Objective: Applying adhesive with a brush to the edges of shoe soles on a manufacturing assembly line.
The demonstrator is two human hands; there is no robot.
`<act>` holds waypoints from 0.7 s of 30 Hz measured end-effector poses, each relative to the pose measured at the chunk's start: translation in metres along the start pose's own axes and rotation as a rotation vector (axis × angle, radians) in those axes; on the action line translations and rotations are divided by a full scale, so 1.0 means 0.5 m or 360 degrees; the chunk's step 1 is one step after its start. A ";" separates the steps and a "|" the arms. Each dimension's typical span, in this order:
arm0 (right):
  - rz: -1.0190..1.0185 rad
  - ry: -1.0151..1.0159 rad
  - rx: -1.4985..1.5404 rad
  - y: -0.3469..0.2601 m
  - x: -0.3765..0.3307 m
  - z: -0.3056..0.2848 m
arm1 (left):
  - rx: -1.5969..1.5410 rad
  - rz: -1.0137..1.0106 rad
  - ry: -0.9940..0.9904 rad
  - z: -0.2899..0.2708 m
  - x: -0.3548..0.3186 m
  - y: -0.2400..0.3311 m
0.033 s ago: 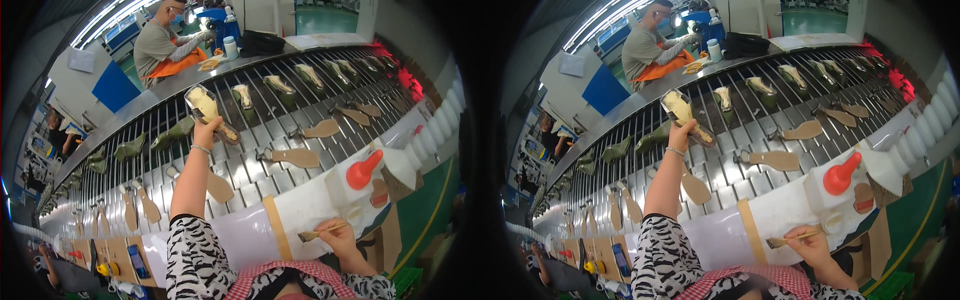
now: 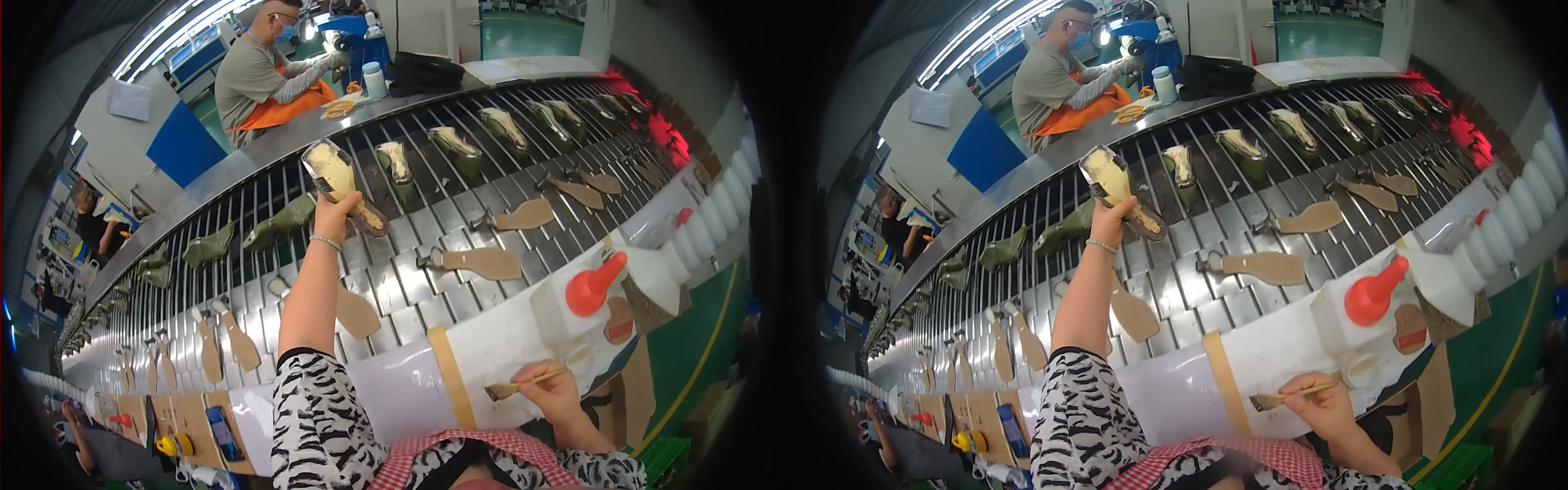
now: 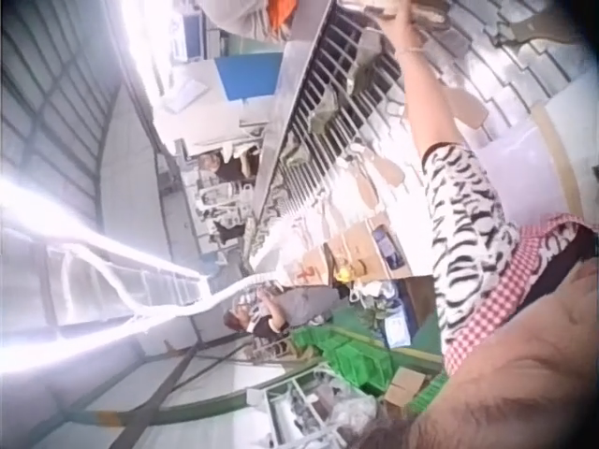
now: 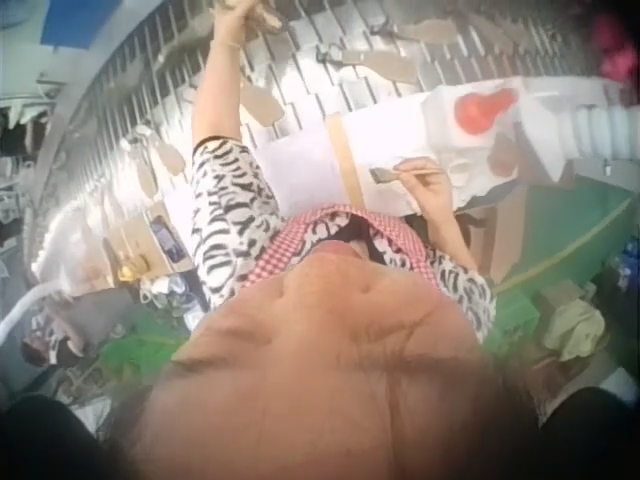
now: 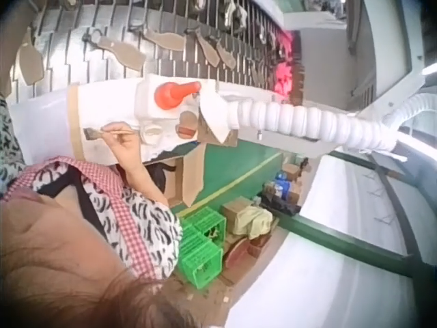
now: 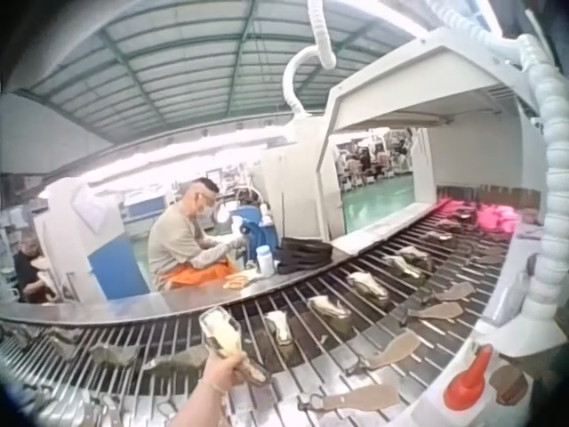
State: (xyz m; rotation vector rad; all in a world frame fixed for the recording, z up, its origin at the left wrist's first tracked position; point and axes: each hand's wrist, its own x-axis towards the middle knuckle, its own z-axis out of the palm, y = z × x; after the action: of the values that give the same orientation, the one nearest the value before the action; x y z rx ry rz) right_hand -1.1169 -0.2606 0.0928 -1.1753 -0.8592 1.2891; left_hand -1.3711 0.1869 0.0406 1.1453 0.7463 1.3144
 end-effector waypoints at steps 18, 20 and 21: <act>0.0133 0.0033 -0.0084 0.015 0.111 0.058 | 0.3628 -0.0149 0.0301 -0.361 0.131 -0.062; 0.0173 0.0021 -0.0100 0.014 0.114 0.067 | 0.3680 -0.0370 0.0222 -0.380 0.109 -0.057; 0.0145 0.0040 -0.0123 0.017 0.118 0.069 | 0.3603 -0.0153 0.0273 -0.388 0.094 -0.057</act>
State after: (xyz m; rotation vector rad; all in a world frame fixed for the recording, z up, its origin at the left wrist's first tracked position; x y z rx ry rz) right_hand -1.1443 -0.1980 0.0846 -1.3017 -0.8516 1.3215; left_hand -1.5335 0.2768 -0.0384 2.4660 2.5361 -0.1466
